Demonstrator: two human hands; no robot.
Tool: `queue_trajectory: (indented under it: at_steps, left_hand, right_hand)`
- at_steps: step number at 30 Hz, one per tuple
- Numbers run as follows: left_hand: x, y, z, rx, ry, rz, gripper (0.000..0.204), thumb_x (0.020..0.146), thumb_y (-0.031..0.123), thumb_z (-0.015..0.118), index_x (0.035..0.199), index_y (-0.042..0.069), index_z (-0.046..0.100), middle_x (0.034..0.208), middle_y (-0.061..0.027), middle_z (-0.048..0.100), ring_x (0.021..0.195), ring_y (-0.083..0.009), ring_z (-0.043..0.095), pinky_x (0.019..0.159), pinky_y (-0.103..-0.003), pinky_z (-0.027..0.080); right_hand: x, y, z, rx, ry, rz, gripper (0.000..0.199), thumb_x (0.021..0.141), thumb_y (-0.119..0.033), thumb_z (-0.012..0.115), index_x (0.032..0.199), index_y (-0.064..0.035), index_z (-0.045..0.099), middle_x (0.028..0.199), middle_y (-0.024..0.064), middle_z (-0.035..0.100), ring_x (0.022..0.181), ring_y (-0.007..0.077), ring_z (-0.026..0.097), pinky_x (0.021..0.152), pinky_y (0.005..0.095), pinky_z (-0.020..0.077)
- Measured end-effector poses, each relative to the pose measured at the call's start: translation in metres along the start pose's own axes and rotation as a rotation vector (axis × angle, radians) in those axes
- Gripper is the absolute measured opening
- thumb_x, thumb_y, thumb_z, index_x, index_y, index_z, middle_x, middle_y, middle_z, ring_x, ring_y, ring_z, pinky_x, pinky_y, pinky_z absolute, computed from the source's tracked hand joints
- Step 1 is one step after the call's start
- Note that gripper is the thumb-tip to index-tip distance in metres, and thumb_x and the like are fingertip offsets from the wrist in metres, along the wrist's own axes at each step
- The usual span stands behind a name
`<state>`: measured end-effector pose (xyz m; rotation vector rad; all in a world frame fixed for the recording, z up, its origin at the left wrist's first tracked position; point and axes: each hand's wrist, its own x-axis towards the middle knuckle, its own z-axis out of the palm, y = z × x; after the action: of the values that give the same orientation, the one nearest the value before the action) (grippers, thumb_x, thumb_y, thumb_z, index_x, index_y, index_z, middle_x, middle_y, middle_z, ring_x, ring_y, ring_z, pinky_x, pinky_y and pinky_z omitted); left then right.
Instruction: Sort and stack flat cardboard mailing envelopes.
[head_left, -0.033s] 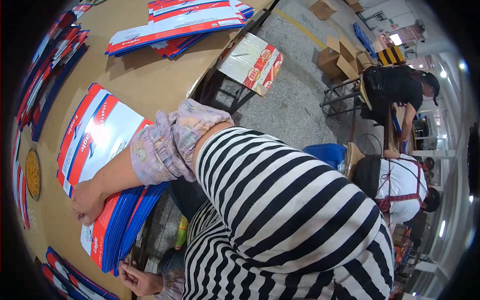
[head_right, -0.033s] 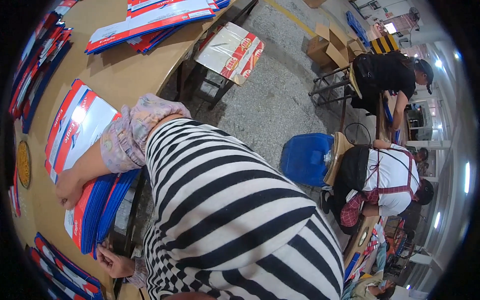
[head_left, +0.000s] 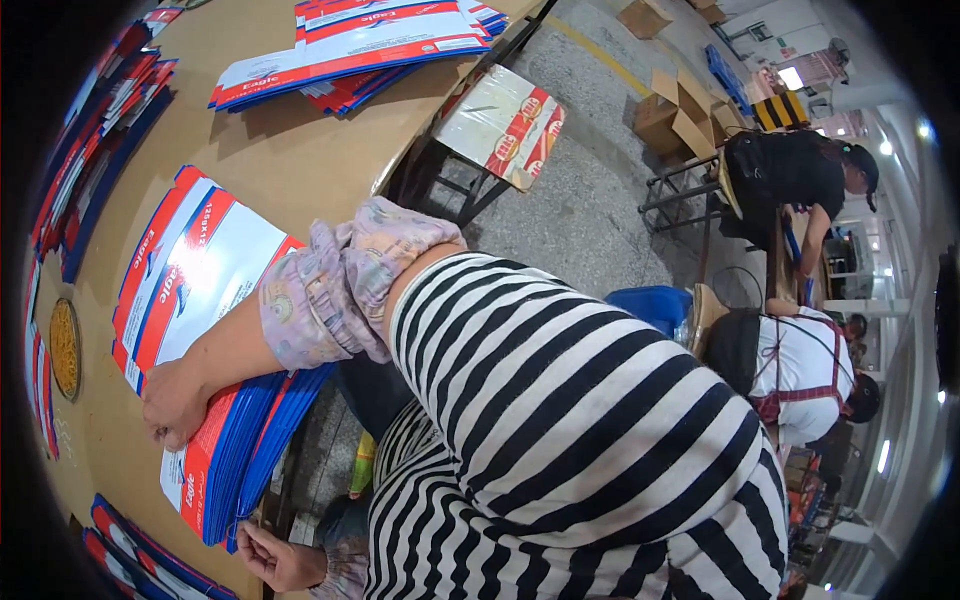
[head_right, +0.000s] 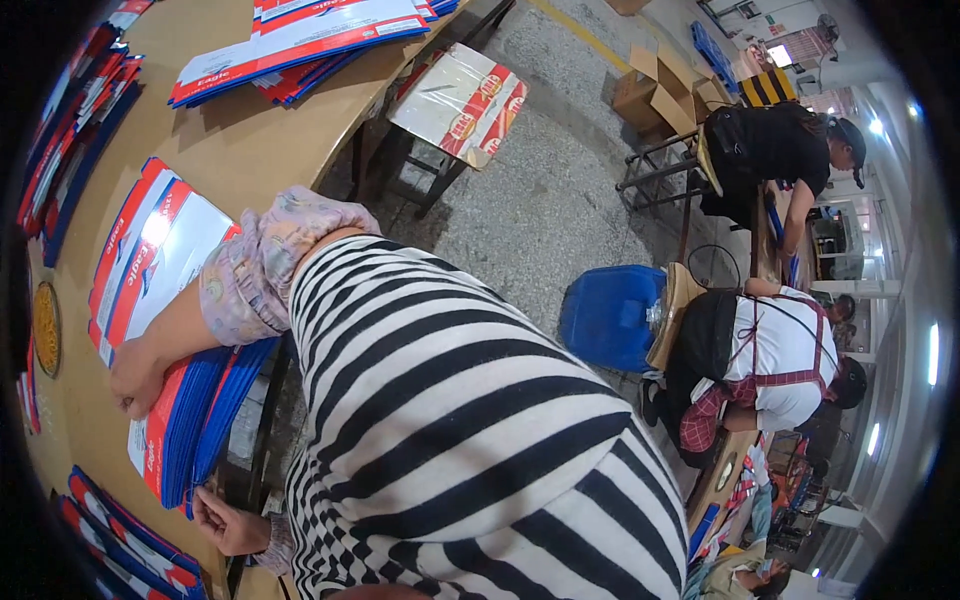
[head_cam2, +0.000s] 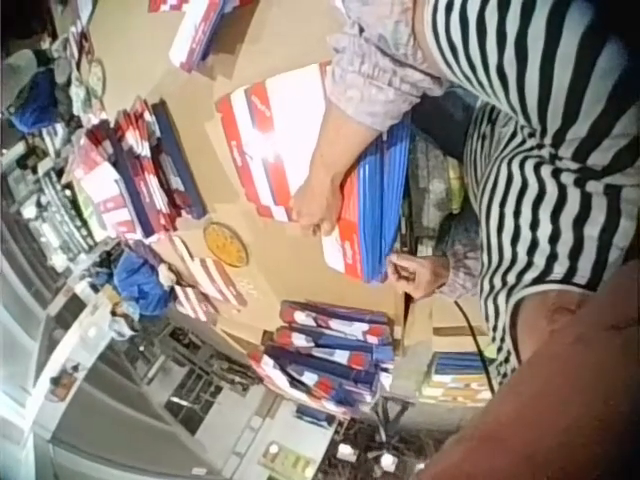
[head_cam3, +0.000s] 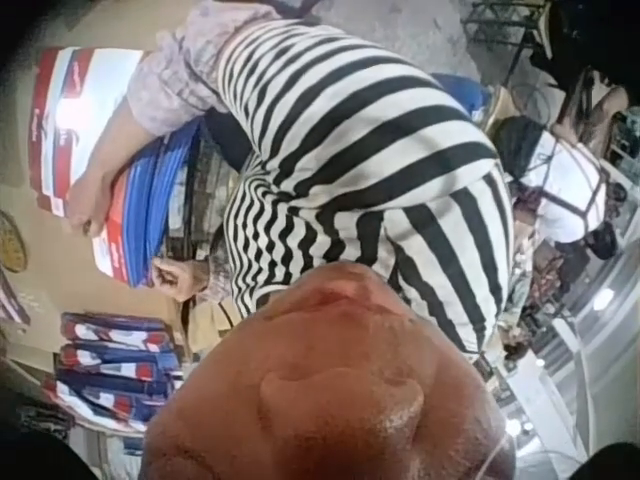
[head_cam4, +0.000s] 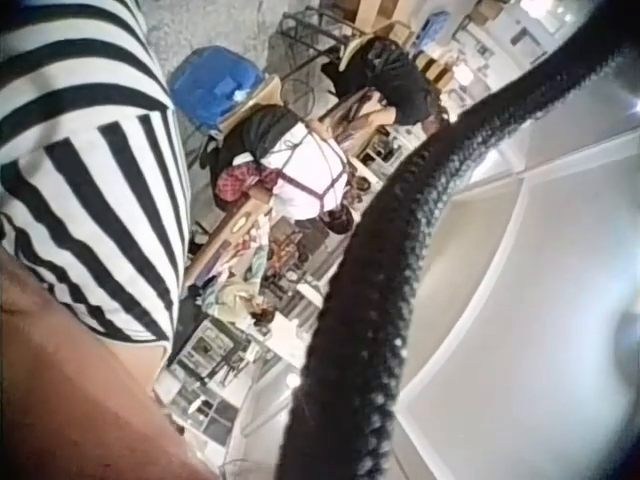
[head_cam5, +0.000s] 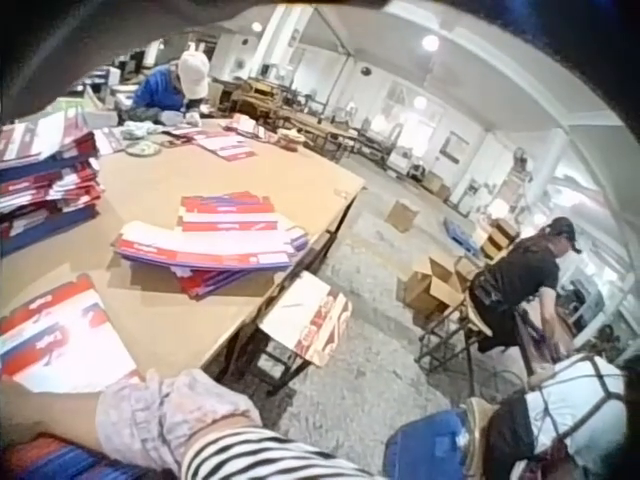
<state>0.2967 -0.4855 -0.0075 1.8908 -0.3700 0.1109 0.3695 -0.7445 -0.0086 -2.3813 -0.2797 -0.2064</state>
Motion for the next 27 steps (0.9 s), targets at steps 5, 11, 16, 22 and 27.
queue_trajectory:
  at_steps: [5,11,16,22,27]
  left_hand:
    - [0.000,-0.001,-0.003,0.162,0.019,0.181,0.022,0.088,0.003,0.064,0.105,-0.011,0.062,0.098,-0.0175,0.067,0.084,-0.0212,0.065,0.074,-0.028,0.053]
    - [0.006,0.020,0.016,0.524,0.069,0.208,0.010,0.080,0.008,0.073,0.088,0.004,0.070,0.075,-0.0078,0.068,0.065,-0.0156,0.063,0.060,-0.026,0.050]
    - [0.007,0.037,0.027,0.332,0.095,0.182,0.014,0.073,-0.003,0.069,0.085,0.002,0.064,0.074,-0.0081,0.065,0.064,-0.0156,0.063,0.062,-0.028,0.052]
    - [-0.009,0.030,0.028,-0.061,0.124,-0.043,0.017,0.075,-0.007,0.065,0.089,-0.001,0.058,0.078,-0.0061,0.062,0.067,-0.0099,0.060,0.064,-0.023,0.050]
    - [-0.014,0.023,0.019,-0.099,0.141,-0.089,0.022,0.077,-0.007,0.066,0.098,-0.002,0.062,0.083,-0.0058,0.061,0.071,-0.0109,0.062,0.064,-0.023,0.052]
  right_hand:
    - [0.002,-0.004,0.003,0.016,0.015,-0.036,0.029,0.080,-0.035,0.053,0.090,-0.0109,0.067,0.088,0.0127,0.067,0.089,0.0309,0.062,0.076,0.0465,0.0453]
    - [-0.004,0.017,0.005,-0.042,0.103,-0.142,0.022,0.076,-0.026,0.056,0.083,-0.0068,0.065,0.081,0.0165,0.065,0.079,0.0348,0.063,0.069,0.0478,0.0473]
    - [-0.027,-0.014,-0.042,-0.008,0.013,-0.001,0.029,0.089,-0.020,0.058,0.110,-0.0015,0.064,0.102,0.0172,0.067,0.094,0.0288,0.065,0.082,0.0376,0.0515]
    - [-0.040,-0.013,-0.040,0.120,0.025,0.042,0.036,0.095,-0.031,0.054,0.121,-0.0066,0.060,0.114,0.0132,0.064,0.104,0.0242,0.062,0.088,0.0359,0.0505]
    - [-0.037,-0.013,-0.038,0.122,-0.017,0.054,0.036,0.095,-0.032,0.054,0.121,-0.0077,0.060,0.117,0.0123,0.063,0.106,0.0235,0.061,0.088,0.0358,0.0501]
